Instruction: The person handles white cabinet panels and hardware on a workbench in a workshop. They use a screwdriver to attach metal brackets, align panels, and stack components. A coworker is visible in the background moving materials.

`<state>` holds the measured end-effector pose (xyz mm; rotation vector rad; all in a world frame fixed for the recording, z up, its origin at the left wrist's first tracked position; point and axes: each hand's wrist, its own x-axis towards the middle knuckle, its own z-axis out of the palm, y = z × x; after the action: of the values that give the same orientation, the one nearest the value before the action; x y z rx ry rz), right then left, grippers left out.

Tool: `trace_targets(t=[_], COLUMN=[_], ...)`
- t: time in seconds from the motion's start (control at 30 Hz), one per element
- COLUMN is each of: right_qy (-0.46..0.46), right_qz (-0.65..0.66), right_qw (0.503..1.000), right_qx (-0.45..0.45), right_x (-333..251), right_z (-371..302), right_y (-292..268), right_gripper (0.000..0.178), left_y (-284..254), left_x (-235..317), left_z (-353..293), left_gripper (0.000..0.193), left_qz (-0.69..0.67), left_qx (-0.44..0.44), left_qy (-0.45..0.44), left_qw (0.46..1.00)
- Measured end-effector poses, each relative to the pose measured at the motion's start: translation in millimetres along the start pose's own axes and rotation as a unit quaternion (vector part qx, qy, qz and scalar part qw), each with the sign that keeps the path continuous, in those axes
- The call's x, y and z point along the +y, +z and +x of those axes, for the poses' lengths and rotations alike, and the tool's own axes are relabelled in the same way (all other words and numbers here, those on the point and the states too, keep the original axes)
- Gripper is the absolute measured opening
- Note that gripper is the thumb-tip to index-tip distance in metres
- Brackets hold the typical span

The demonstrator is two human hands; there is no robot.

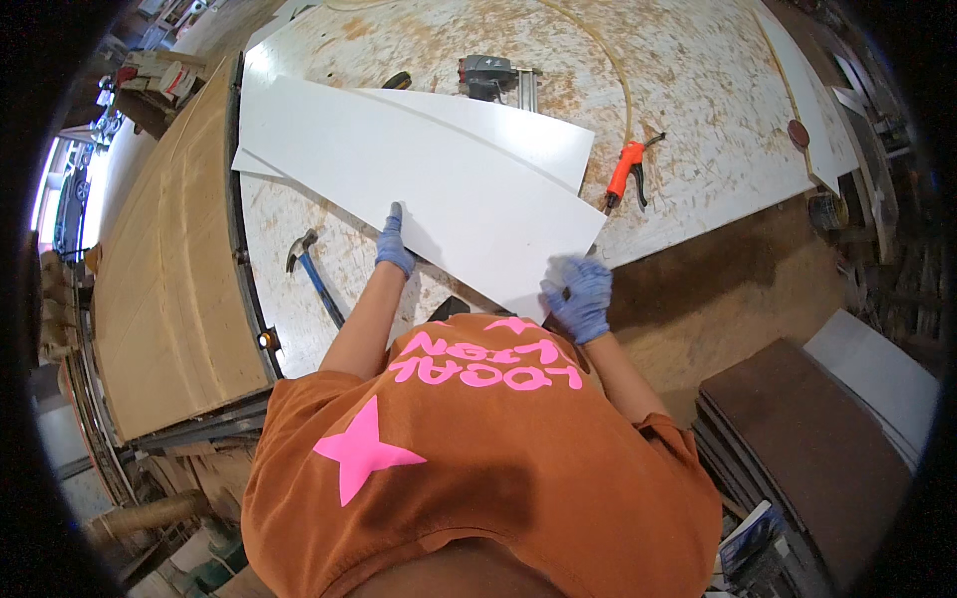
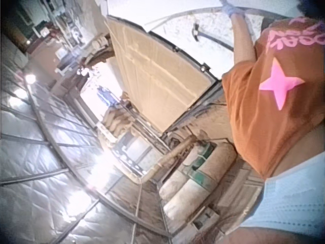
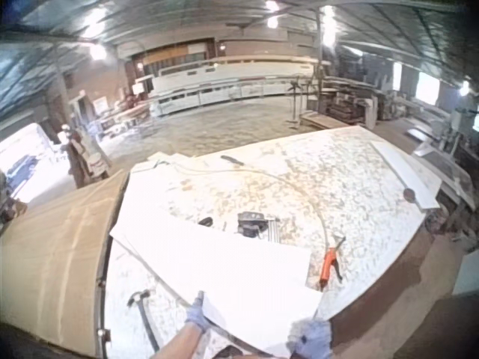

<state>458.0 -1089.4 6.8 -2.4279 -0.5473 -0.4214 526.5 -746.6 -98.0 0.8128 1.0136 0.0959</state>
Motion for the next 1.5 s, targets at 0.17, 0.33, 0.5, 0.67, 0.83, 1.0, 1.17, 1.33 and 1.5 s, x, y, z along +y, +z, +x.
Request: trace_targets(t=[0.17,0.33,0.5,0.67,0.83,1.0,1.17,1.33,1.5], right_qy=[-0.162,-0.270,-0.155,0.157,0.368,0.418,0.424,0.301,0.422], right_qz=[-0.056,-0.014,0.171,0.439,0.574,0.647,0.641,0.467,0.513], right_qw=[0.973,0.943,0.973,0.885,0.732,0.631,0.536,0.705,0.632], right_qx=[-0.155,-0.196,-0.014,0.005,0.018,-0.095,-0.350,-0.441,-0.399], right_x=[1,-2,-34,-73,-57,-56,-52,-41,-24], right_z=[29,40,72,80,78,25,8,5,1], right_y=[-45,-27,18,31,59,93,98,74,65], right_gripper=[0.058,0.061,0.045,0.037,0.045,0.049,0.052,0.043,0.042], left_y=[-19,-8,41,49,0,-26,-40,-117,-197], left_x=[51,125,160,87,19,-6,-9,29,131], left_z=[-27,-70,-165,-159,-150,-132,-126,-92,-131], left_gripper=[0.049,0.036,0.058,0.062,0.073,0.077,0.049,0.047,0.045], left_qz=[-0.050,0.121,0.193,0.490,0.515,0.248,0.020,0.083,0.311], left_qx=[-0.054,-0.038,-0.134,-0.211,-0.040,-0.134,-0.218,-0.147,-0.109], left_qy=[0.067,0.141,0.259,0.450,0.478,0.202,-0.006,0.064,0.175], left_qw=[0.995,0.982,0.937,0.717,0.710,0.938,0.976,0.984,0.928])
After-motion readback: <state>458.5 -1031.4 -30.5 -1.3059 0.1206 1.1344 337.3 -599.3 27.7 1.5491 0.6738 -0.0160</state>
